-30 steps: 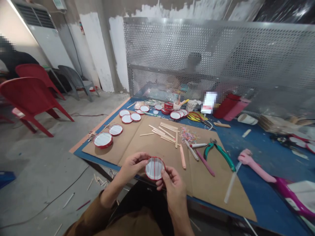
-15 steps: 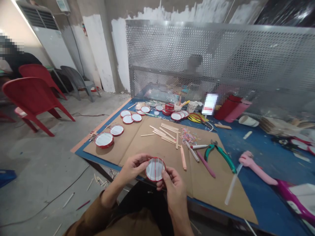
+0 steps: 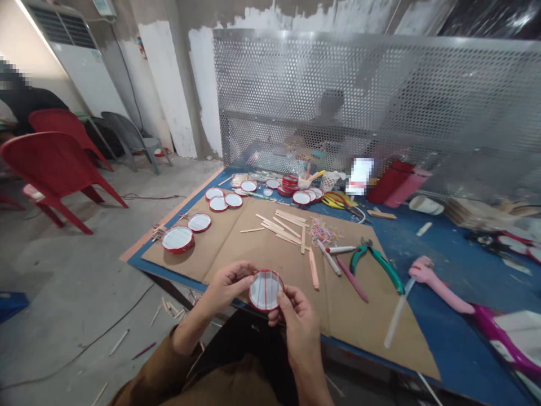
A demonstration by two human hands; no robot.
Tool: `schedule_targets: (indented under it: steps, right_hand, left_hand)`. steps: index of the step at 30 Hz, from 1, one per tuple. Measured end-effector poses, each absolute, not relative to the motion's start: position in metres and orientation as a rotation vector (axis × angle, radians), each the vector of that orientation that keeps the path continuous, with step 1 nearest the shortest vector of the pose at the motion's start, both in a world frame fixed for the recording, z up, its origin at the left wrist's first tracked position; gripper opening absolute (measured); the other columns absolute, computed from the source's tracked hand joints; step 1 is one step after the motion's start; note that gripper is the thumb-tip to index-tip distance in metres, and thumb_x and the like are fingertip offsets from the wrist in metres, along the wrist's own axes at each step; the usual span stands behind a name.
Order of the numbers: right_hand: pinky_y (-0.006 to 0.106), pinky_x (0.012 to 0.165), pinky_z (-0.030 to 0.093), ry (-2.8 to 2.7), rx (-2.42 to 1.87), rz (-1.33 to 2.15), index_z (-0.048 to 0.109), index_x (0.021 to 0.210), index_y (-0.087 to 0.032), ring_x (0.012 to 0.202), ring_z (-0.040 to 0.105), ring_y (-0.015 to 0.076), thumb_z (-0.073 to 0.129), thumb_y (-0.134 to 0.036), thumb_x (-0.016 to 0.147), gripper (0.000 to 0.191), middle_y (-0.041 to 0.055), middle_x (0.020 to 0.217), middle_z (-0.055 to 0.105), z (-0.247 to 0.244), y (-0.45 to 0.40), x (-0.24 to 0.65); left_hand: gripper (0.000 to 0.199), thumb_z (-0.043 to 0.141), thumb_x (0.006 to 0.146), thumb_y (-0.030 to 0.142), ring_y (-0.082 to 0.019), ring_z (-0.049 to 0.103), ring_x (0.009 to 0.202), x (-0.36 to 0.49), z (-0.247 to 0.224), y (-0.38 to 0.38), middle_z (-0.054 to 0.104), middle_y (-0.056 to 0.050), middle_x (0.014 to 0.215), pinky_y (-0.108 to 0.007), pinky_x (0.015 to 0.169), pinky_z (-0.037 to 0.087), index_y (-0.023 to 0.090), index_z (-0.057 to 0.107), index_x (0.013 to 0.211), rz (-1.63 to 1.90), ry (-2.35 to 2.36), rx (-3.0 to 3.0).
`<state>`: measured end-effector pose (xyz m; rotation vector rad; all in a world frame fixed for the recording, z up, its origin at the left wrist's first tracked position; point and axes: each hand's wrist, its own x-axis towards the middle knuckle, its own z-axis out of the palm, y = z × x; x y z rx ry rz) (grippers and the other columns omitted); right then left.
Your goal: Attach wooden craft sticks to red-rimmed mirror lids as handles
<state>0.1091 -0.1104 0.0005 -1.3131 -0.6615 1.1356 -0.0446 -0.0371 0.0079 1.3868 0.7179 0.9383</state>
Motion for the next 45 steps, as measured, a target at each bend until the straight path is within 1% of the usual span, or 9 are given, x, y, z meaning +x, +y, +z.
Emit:
schedule_targets:
  steps: [4,9,11,14,18,20,22,29,45]
  right_hand:
    - [0.021,0.042,0.047,-0.651,-1.311,1.133,0.064,0.084,-0.015,0.044,0.054,0.0100,0.078,-0.047,0.062,0.041,-0.0014,0.057,0.062,0.000,-0.111,0.109]
    - [0.020,0.042,0.047,-0.643,-1.298,1.130,0.064,0.084,-0.016,0.045,0.053,0.0094,0.078,-0.046,0.063,0.040,-0.0012,0.059,0.063,0.000,-0.111,0.109]
    - [0.020,0.043,0.047,-0.657,-1.303,1.114,0.064,0.084,-0.016,0.045,0.053,0.0094,0.077,-0.047,0.064,0.039,-0.0015,0.060,0.062,0.000,-0.110,0.109]
    - [0.021,0.044,0.047,-0.683,-1.341,1.037,0.064,0.085,-0.017,0.046,0.054,0.0100,0.075,-0.047,0.066,0.038,-0.0018,0.060,0.062,0.000,-0.111,0.105]
    - [0.022,0.049,0.049,-0.738,-1.424,0.914,0.064,0.087,-0.016,0.051,0.056,0.0113,0.072,-0.049,0.069,0.038,-0.0006,0.063,0.063,-0.002,-0.114,0.099]
    - [0.023,0.051,0.050,-0.751,-1.463,0.885,0.064,0.088,-0.016,0.052,0.057,0.0121,0.070,-0.050,0.070,0.039,-0.0005,0.063,0.063,-0.004,-0.115,0.097]
    - [0.023,0.050,0.050,-0.750,-1.461,0.905,0.063,0.088,-0.016,0.052,0.058,0.0124,0.070,-0.051,0.070,0.040,-0.0002,0.064,0.063,-0.006,-0.115,0.097]
    - [0.022,0.045,0.049,-0.708,-1.380,1.005,0.063,0.084,-0.016,0.047,0.056,0.0113,0.074,-0.047,0.066,0.038,-0.0024,0.060,0.061,-0.003,-0.115,0.103]
    - [0.021,0.044,0.049,-0.626,-1.293,1.072,0.061,0.083,-0.016,0.044,0.055,0.0100,0.078,-0.044,0.064,0.038,-0.0031,0.058,0.061,-0.007,-0.116,0.103]
  left_hand:
    - [0.029,0.061,0.080,0.040,-0.012,0.054,0.067,-0.044,0.008,-0.037,0.062,-0.003,0.074,-0.023,0.065,0.043,0.014,0.062,0.092,0.943,0.715,1.374]
    - [0.027,0.064,0.076,0.039,-0.008,0.045,0.057,-0.042,0.002,-0.037,0.051,0.003,0.062,-0.020,0.056,0.037,0.014,0.055,0.074,0.991,0.800,1.354]
    - [0.026,0.063,0.077,0.037,-0.008,0.046,0.057,-0.040,-0.001,-0.037,0.051,0.004,0.062,-0.019,0.055,0.037,0.014,0.055,0.085,1.004,0.798,1.349]
    - [0.034,0.060,0.080,0.034,-0.009,0.050,0.058,-0.036,-0.003,-0.038,0.054,0.003,0.066,-0.020,0.056,0.040,0.015,0.052,0.107,1.024,0.815,1.392]
    - [0.023,0.050,0.086,0.029,-0.012,0.059,0.072,-0.034,-0.003,-0.040,0.066,-0.003,0.082,-0.022,0.069,0.046,0.016,0.061,0.103,1.078,0.915,1.556]
    - [0.021,0.049,0.086,0.026,-0.014,0.061,0.084,-0.035,-0.004,-0.040,0.068,-0.005,0.091,-0.024,0.077,0.047,0.016,0.064,0.098,1.119,0.920,1.608]
    - [0.021,0.049,0.086,0.024,-0.015,0.062,0.087,-0.035,-0.006,-0.039,0.069,-0.005,0.093,-0.025,0.080,0.048,0.016,0.065,0.095,1.136,0.916,1.647]
    - [0.022,0.046,0.089,0.023,-0.013,0.062,0.082,-0.034,-0.006,-0.040,0.070,-0.003,0.091,-0.021,0.077,0.048,0.018,0.065,0.098,1.113,0.972,1.777]
    - [0.017,0.045,0.088,0.022,-0.011,0.057,0.068,-0.031,-0.001,-0.043,0.063,0.000,0.075,-0.019,0.066,0.043,0.018,0.061,0.086,1.048,1.107,1.873]
